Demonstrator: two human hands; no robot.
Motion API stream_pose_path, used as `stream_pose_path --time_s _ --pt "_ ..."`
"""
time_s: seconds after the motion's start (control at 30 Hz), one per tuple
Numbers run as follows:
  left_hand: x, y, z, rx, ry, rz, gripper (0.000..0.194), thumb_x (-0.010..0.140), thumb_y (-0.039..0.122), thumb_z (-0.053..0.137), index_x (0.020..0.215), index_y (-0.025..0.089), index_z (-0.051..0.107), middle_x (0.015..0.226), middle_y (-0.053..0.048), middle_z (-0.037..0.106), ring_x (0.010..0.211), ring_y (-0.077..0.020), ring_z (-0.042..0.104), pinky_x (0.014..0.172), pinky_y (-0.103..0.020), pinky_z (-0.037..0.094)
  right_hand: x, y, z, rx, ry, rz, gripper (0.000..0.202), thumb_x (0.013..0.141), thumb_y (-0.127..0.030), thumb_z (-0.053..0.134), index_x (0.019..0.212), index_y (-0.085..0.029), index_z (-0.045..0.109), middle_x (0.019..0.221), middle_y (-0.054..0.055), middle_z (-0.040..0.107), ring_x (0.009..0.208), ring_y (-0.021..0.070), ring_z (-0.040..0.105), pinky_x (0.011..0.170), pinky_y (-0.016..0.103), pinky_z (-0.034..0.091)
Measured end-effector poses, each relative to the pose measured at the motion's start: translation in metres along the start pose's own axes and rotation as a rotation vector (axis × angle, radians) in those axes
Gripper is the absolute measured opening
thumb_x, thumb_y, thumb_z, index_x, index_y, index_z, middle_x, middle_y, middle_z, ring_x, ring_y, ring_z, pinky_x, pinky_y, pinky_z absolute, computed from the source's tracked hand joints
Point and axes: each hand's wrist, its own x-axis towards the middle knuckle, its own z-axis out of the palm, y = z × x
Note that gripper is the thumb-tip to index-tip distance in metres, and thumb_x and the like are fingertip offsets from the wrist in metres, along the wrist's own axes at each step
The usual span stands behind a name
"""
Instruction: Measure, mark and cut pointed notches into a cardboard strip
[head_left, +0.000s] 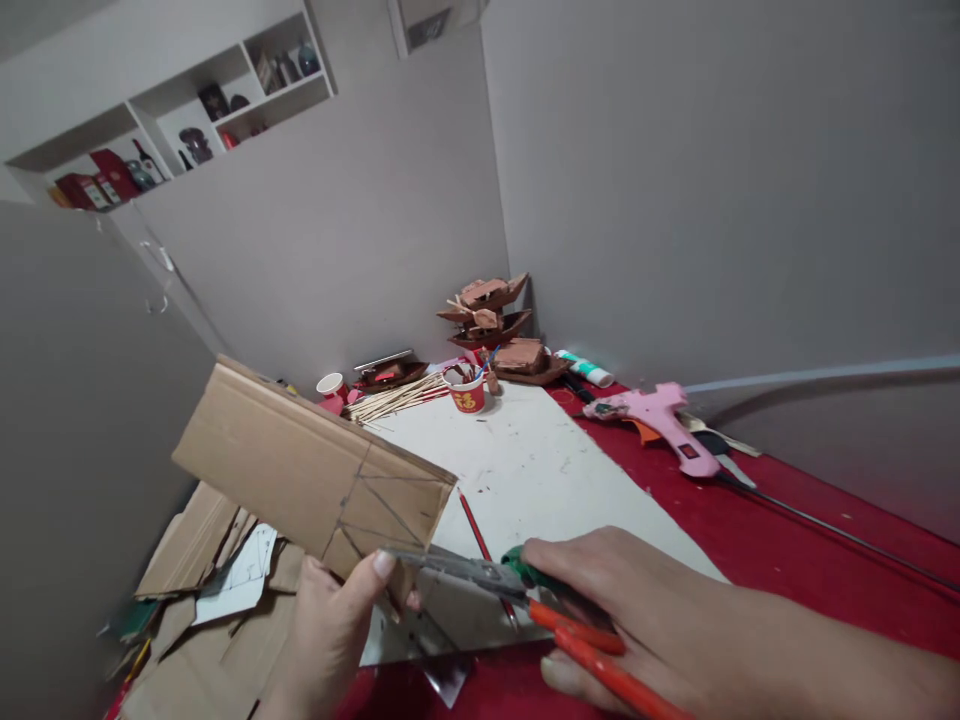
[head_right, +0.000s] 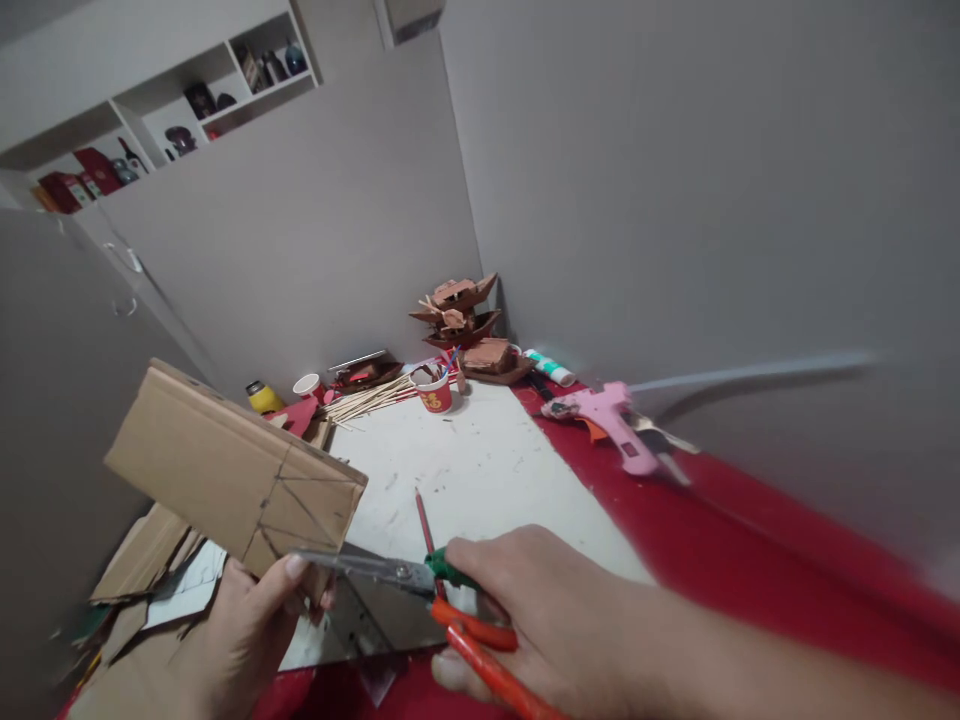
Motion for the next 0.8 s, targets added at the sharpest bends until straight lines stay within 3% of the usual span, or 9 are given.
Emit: stream_pose_path --time_s 0.17,0.3,0.53,0.8 --pt "-0.001 0.004 0.004 0.06 0.071 -0.005 0.029 0.065 0.043 0.082 0.066 0.017 0.069 0.053 -0.004 0.066 0.046 -0.0194 0.059 0.045 -0.028 0.047 -0.001 -0.001 -0.003 -0.035 0.107 -0.013 0.039 0.073 -0.052 0.071 0.071 -0.023 0.046 0.062 -0.004 0.051 0.053 0.0126 0.037 0.05 0.025 0.025" --pt "-0.001 0.005 0.005 0.074 0.075 -0.016 0.03 0.063 0.043 0.083 0.068 0.016 0.07 0.055 -0.005 0.067 0.047 -0.0195 0.059 0.043 -0.027 0.045 -0.001 -0.002 -0.007 0.009 0.024 0.016 0.038 0.077 -0.053 0.067 0.071 -0.023 0.044 0.06 -0.004 0.05 0.05 0.0119 0.036 0.048 0.024 0.026" --pt "0.001 0.0 0.002 0.066 0.058 -0.024 0.032 0.069 0.044 0.08 0.07 0.014 0.069 0.055 -0.004 0.065 0.045 -0.0161 0.057 0.043 -0.025 0.044 0.0 0.007 -0.009 0.1 -0.1 -0.022 0.037 0.084 -0.058 0.057 0.081 -0.021 0.051 0.075 0.002 0.061 0.062 0.0154 0.051 0.056 0.025 0.036" --pt "0.007 -0.006 -0.001 -0.026 -0.001 -0.038 0.029 0.074 0.04 0.081 0.082 0.013 0.072 0.068 -0.003 0.069 0.048 -0.0123 0.058 0.043 -0.023 0.047 0.003 0.008 -0.009 0.134 -0.142 -0.03 0.042 0.088 -0.061 0.049 0.079 -0.02 0.049 0.069 -0.001 0.051 0.061 0.0133 0.044 0.055 0.024 0.035"
